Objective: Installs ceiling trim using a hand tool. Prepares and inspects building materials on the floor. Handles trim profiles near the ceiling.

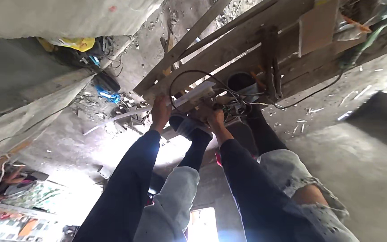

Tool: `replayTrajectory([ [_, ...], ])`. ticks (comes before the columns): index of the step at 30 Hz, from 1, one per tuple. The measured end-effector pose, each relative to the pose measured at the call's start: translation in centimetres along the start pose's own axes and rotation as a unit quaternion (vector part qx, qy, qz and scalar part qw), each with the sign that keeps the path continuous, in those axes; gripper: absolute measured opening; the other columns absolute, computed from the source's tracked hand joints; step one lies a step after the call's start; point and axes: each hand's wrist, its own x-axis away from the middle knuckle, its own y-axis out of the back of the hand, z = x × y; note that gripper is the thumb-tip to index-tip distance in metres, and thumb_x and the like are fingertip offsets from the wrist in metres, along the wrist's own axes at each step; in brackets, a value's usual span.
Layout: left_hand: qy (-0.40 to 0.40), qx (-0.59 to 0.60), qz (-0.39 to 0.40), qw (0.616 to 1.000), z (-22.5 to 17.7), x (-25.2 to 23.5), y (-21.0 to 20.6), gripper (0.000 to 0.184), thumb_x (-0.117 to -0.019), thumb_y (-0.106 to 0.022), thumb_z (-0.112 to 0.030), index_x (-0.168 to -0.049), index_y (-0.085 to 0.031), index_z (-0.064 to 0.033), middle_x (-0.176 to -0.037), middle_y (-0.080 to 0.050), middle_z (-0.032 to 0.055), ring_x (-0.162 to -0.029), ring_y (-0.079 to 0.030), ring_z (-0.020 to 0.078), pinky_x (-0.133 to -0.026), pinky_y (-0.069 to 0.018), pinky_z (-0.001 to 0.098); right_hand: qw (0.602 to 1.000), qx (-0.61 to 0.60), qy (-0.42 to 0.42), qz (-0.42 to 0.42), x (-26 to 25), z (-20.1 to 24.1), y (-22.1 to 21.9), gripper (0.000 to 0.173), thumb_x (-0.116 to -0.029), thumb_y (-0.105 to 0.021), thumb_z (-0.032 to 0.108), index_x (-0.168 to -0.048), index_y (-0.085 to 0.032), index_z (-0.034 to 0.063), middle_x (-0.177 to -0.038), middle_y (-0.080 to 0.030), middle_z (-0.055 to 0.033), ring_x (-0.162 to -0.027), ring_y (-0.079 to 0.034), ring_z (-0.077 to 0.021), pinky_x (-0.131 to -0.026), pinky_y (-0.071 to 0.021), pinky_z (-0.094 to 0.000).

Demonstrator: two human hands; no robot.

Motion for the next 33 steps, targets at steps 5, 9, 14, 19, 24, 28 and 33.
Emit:
replayTrajectory([
  [5,0.002,-0.014,0.002,1.0,-0.1,-0.7,0.1,0.044,-0.0941,-0.071,-0.021,-0.134,-0.062,-0.0045,-0.14,-0.055,0.0205,-0.123,-0.06,0.0346,-0.103,-0.052,0.0513,0.964,0.261,0.041,-0.013,-1.4,0.4,1.2,0.035,-0.1034,-0.053,0.022,-0.132,-0.06,0.0036,-0.123,-0.067,-0.0245,-0.11,-0.068,-0.0409,-0.092,-0.0535,-0.0621],
  [9,-0.014,-0.047,0.003,0.999,0.0,-0.5,0.1,0.057,-0.0877,-0.08,-0.032,-0.135,-0.062,-0.0074,-0.145,-0.052,0.0211,-0.131,-0.054,0.0393,-0.105,-0.0486,0.0556,0.948,0.316,0.035,-0.029,-1.4,0.3,1.1,0.039,-0.1013,-0.056,0.024,-0.134,-0.059,0.0041,-0.126,-0.066,-0.0242,-0.115,-0.066,-0.0421,-0.093,-0.0529,-0.064],
  [14,-0.04,-0.096,-0.013,0.994,-0.3,-0.2,0.2,0.043,-0.0934,-0.073,-0.03,-0.129,-0.066,-0.0069,-0.139,-0.057,0.0206,-0.128,-0.055,0.0424,-0.101,-0.0498,0.0571,0.952,0.275,0.081,-0.111,-0.3,-0.8,0.7,0.036,-0.1045,-0.051,0.031,-0.131,-0.064,0.0112,-0.119,-0.07,-0.0227,-0.109,-0.068,-0.0435,-0.086,-0.0544,-0.0651],
  [19,-0.058,-0.137,-0.027,0.989,-0.2,1.7,0.6,0.049,-0.0893,-0.078,-0.032,-0.129,-0.065,-0.0064,-0.129,-0.064,0.0196,-0.12,-0.06,0.0404,-0.097,-0.051,0.0543,0.935,0.262,0.155,-0.182,2.0,-2.9,0.1,0.038,-0.1088,-0.043,0.04,-0.136,-0.053,0.0162,-0.089,-0.07,-0.0207,-0.082,-0.071,-0.0431,-0.067,-0.056,-0.0618],
  [24,-0.02,-0.088,0.017,0.996,0.2,2.6,1.1,0.061,-0.0921,-0.074,-0.035,-0.138,-0.055,0.0011,-0.134,-0.06,0.0249,-0.126,-0.059,0.0389,-0.107,-0.047,0.0529,0.924,0.237,0.24,-0.182,3.0,-4.2,0.6,0.034,-0.1058,-0.053,0.029,-0.133,-0.054,0.0088,-0.103,-0.069,-0.0215,-0.084,-0.071,-0.0426,-0.067,-0.0567,-0.0614],
  [28,-0.092,-0.042,-0.01,0.995,1.7,4.7,2.6,0.045,-0.0954,-0.071,-0.025,-0.13,-0.06,0.0011,-0.132,-0.058,0.0246,-0.124,-0.058,0.0384,-0.105,-0.0498,0.0497,0.908,0.187,0.313,-0.206,5.3,-4.4,1.0,0.032,-0.1027,-0.061,0.026,-0.124,-0.059,0.002,-0.118,-0.061,-0.0221,-0.089,-0.069,-0.0382,-0.07,-0.0595,-0.0548],
  [33,-0.139,-0.023,-0.038,0.989,0.0,11.8,8.6,0.043,-0.0971,-0.069,-0.026,-0.132,-0.061,-0.0016,-0.131,-0.061,0.0218,-0.125,-0.058,0.036,-0.107,-0.0484,0.0504,0.921,0.062,0.324,-0.206,10.9,-2.8,1.8,0.034,-0.096,-0.069,0.021,-0.12,-0.059,-0.0021,-0.121,-0.058,-0.0238,-0.105,-0.064,-0.0379,-0.085,-0.0575,-0.0521],
])
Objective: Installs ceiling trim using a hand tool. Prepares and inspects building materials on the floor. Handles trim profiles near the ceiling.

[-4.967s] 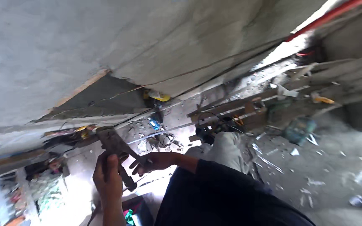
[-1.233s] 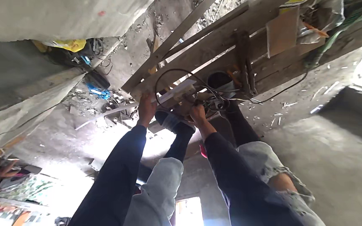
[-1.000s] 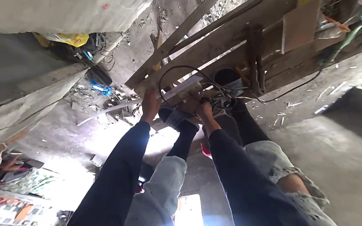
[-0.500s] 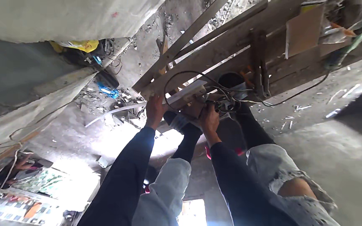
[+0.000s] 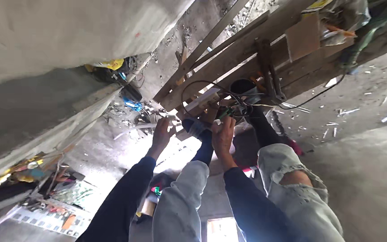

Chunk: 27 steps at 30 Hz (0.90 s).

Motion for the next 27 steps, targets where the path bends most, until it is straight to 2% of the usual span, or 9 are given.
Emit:
replayTrajectory([
  [4,-0.062,-0.006,-0.056,0.996,-7.3,4.2,6.8,0.047,-0.0974,-0.063,-0.035,-0.129,-0.064,-0.0012,-0.122,-0.066,0.0208,-0.117,-0.063,0.034,-0.103,-0.0504,0.0491,0.986,-0.129,-0.11,0.006,0.6,5.7,4.5,0.036,-0.0982,-0.066,0.022,-0.124,-0.052,0.0013,-0.089,-0.067,-0.019,-0.079,-0.068,-0.0354,-0.071,-0.0558,-0.0558],
  [10,-0.208,0.037,-0.123,0.97,-23.3,7.2,17.4,0.052,-0.103,-0.053,-0.048,-0.121,-0.064,0.0,-0.1,-0.067,0.0134,-0.093,-0.066,0.0161,-0.088,-0.0553,0.0301,0.924,-0.36,-0.106,-0.068,1.1,12.9,14.9,0.037,-0.1071,-0.048,0.029,-0.136,-0.05,0.0063,-0.096,-0.065,-0.0123,-0.074,-0.064,-0.0208,-0.068,-0.0568,-0.043],
  [13,-0.267,0.085,-0.106,0.954,-32.0,7.7,21.5,0.049,-0.1033,-0.056,-0.043,-0.129,-0.059,-0.0013,-0.097,-0.065,0.0099,-0.092,-0.063,0.0101,-0.087,-0.0532,0.0239,0.88,-0.464,-0.1,-0.019,2.7,15.2,22.1,0.034,-0.0952,-0.065,0.019,-0.123,-0.058,-0.0003,-0.092,-0.065,-0.0115,-0.074,-0.064,-0.0175,-0.068,-0.0568,-0.0373],
  [16,-0.322,0.138,-0.054,0.935,-40.3,9.1,25.4,0.055,-0.1055,-0.054,-0.041,-0.144,-0.048,-0.001,-0.102,-0.064,0.0086,-0.095,-0.062,0.008,-0.089,-0.0536,0.0242,0.838,-0.536,-0.058,0.082,6.8,16.7,27.3,0.039,-0.0826,-0.069,0.007,-0.116,-0.053,-0.004,-0.088,-0.063,-0.009,-0.068,-0.063,-0.0157,-0.061,-0.0567,-0.0337],
  [19,-0.361,0.207,-0.01,0.909,-48.0,11.4,28.7,0.058,-0.1057,-0.051,-0.045,-0.151,-0.037,-0.0108,-0.106,-0.061,0.0015,-0.093,-0.061,0.004,-0.083,-0.0549,0.0226,0.787,-0.571,0.029,0.232,11.4,18.2,33.3,0.066,-0.0779,-0.075,0.008,-0.136,-0.046,-0.002,-0.117,-0.07,-0.008,-0.096,-0.07,-0.0155,-0.082,-0.061,-0.0347],
  [21,-0.381,0.247,-0.01,0.891,-52.8,13.0,30.5,0.05,-0.1045,-0.055,-0.043,-0.145,-0.042,-0.0168,-0.108,-0.061,-0.0027,-0.092,-0.062,0.0018,-0.082,-0.0553,0.0204,0.763,-0.577,0.066,0.284,13.6,19.5,37.0,0.084,-0.0716,-0.086,0.014,-0.142,-0.043,0.0005,-0.122,-0.069,-0.0039,-0.106,-0.068,-0.0109,-0.092,-0.0588,-0.0326],
  [23,-0.398,0.284,-0.01,0.872,-56.9,14.4,32.2,0.04,-0.1023,-0.062,-0.036,-0.135,-0.049,-0.0176,-0.106,-0.062,-0.0031,-0.09,-0.061,0.0033,-0.079,-0.055,0.0207,0.786,-0.566,0.084,0.235,15.5,20.8,39.6,0.081,-0.0716,-0.091,0.023,-0.137,-0.049,0.0011,-0.118,-0.07,-0.0017,-0.106,-0.067,-0.0075,-0.094,-0.0582,-0.0294],
  [25,-0.407,0.31,-0.024,0.859,-60.5,15.5,33.6,0.036,-0.0975,-0.071,-0.028,-0.125,-0.055,-0.0095,-0.102,-0.064,0.0007,-0.085,-0.063,0.0069,-0.075,-0.0575,0.0232,0.825,-0.548,0.065,0.12,16.6,22.8,41.3,0.054,-0.0779,-0.085,0.019,-0.122,-0.06,0.0011,-0.103,-0.071,0.0006,-0.096,-0.068,-0.0045,-0.087,-0.0588,-0.0258],
  [27,-0.406,0.318,-0.049,0.856,-63.6,16.3,34.4,0.035,-0.0916,-0.077,-0.021,-0.115,-0.059,-0.0018,-0.096,-0.066,0.0041,-0.08,-0.066,0.0095,-0.071,-0.06,0.0249,0.832,-0.552,0.043,0.036,17.1,24.5,42.7,0.034,-0.0837,-0.078,0.01,-0.112,-0.063,0.0007,-0.091,-0.069,0.0017,-0.084,-0.066,-0.0021,-0.079,-0.0568,-0.0235],
])
